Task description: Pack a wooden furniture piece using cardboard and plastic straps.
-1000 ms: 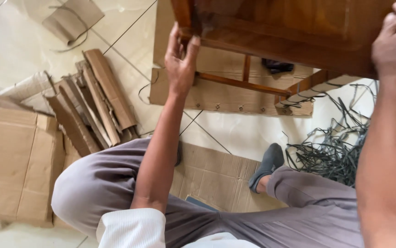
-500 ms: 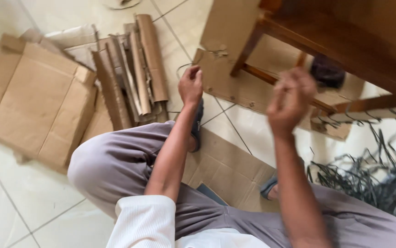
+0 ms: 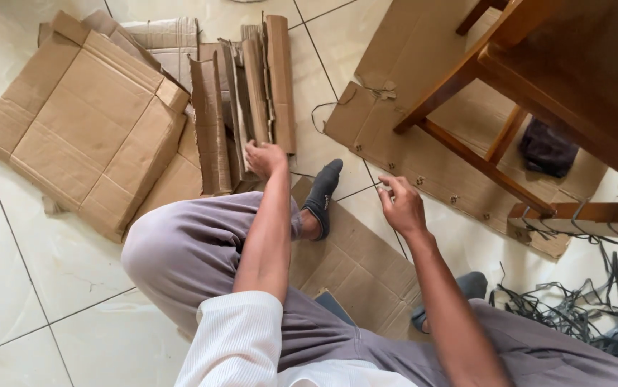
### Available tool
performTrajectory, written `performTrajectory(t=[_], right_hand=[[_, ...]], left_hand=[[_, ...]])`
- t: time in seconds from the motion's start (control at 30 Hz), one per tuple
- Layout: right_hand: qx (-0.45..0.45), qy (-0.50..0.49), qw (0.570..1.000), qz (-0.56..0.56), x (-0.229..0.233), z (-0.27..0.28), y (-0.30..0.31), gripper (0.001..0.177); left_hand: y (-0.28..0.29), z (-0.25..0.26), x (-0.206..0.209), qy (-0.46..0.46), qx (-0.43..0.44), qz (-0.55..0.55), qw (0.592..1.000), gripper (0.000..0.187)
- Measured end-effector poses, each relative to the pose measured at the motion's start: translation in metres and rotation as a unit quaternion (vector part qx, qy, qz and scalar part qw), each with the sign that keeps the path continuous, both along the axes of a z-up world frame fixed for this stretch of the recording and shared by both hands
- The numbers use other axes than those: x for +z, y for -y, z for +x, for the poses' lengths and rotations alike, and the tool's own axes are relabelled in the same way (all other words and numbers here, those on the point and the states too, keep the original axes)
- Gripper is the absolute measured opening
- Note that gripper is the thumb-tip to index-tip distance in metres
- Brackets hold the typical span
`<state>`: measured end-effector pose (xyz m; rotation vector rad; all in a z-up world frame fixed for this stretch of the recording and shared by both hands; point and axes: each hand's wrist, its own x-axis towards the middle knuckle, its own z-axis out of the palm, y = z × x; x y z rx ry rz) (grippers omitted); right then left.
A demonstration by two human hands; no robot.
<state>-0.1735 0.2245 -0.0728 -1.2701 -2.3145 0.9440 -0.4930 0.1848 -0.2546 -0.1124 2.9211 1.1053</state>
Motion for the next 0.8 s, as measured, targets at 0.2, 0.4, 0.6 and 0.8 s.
performTrajectory(t=[0.2,0.4,0.6,0.8], right_hand=[[-0.007,0.022,0.998,-0.058,-0.015,0.004,0.006,0.024],[0.005,0.063,0.995,-0.071,-0.020,0.009,0.012,0.023],[-0.001,0.058,0.996,-0.067,-0.025,0.016,0.011,0.022],[-0.007,0.050,0.997,-0.064,-0.029,0.017,0.010,0.022]], left_hand=[[0.005,0.021,0.053,0.133,-0.041,-0.035,0.990,0.051],[0.006,0.028,0.050,0.126,-0.080,-0.054,0.987,0.046],[0.001,0.037,0.051,0.034,-0.094,0.011,0.995,0.050],[-0.016,0.065,0.067,-0.054,-0.092,0.210,0.972,0.052]])
